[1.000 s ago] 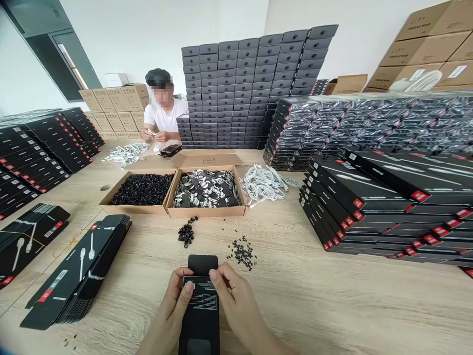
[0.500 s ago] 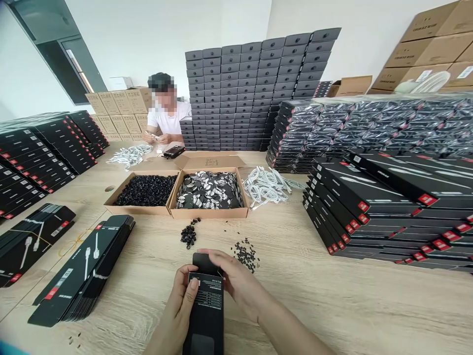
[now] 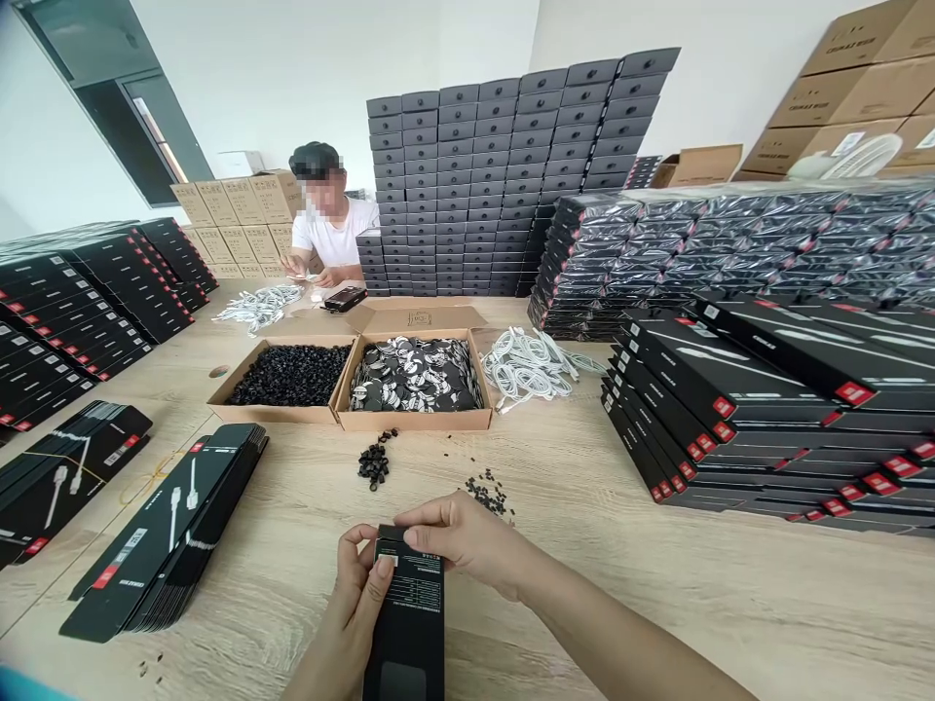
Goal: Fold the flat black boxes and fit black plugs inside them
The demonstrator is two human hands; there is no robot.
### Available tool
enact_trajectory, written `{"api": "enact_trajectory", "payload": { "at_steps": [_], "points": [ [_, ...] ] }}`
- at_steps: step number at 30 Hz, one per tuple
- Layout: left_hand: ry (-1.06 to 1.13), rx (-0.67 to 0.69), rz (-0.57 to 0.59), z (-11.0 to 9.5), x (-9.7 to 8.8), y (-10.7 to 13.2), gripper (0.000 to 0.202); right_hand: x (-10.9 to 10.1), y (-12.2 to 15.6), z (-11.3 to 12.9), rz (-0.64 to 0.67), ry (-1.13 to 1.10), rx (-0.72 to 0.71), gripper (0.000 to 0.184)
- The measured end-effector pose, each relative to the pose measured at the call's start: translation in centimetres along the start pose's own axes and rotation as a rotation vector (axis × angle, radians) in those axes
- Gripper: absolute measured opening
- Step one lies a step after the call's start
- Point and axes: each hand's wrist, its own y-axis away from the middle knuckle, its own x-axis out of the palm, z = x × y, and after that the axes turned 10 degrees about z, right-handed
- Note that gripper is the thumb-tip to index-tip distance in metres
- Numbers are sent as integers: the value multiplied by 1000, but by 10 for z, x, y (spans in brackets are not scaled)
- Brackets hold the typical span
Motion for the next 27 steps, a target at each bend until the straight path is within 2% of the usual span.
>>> {"api": "enact_trajectory", "payload": {
  "at_steps": [4, 10, 13, 16, 18, 22, 25, 27],
  "points": [
    [24, -2, 5, 1, -1, 1, 42, 1, -1, -4, -4, 65, -50, 47],
    [9, 30, -61, 6, -1, 2, 43, 14, 4, -5, -150, 264, -99, 31],
    [1, 32, -83, 4, -2, 2, 47, 28, 10, -8, -183, 360, -163, 35],
    [-69, 10, -82, 0, -4, 2, 49, 38, 15, -15, -155, 434, -206, 39],
    [-114, 10, -119, -2, -6, 2, 47, 40, 17, -22, -173, 404, -212, 42],
    [-101, 76, -199, 0, -7, -1, 37, 37, 12, -39, -299, 288, -241, 31],
    [-105, 110, -163, -3, -11, -5, 30, 32, 2, -41, -296, 244, -290, 28],
    [-101, 90, -42, -10, -16, -10, 31, 29, -5, -34, -272, 247, -318, 27]
  ]
}}
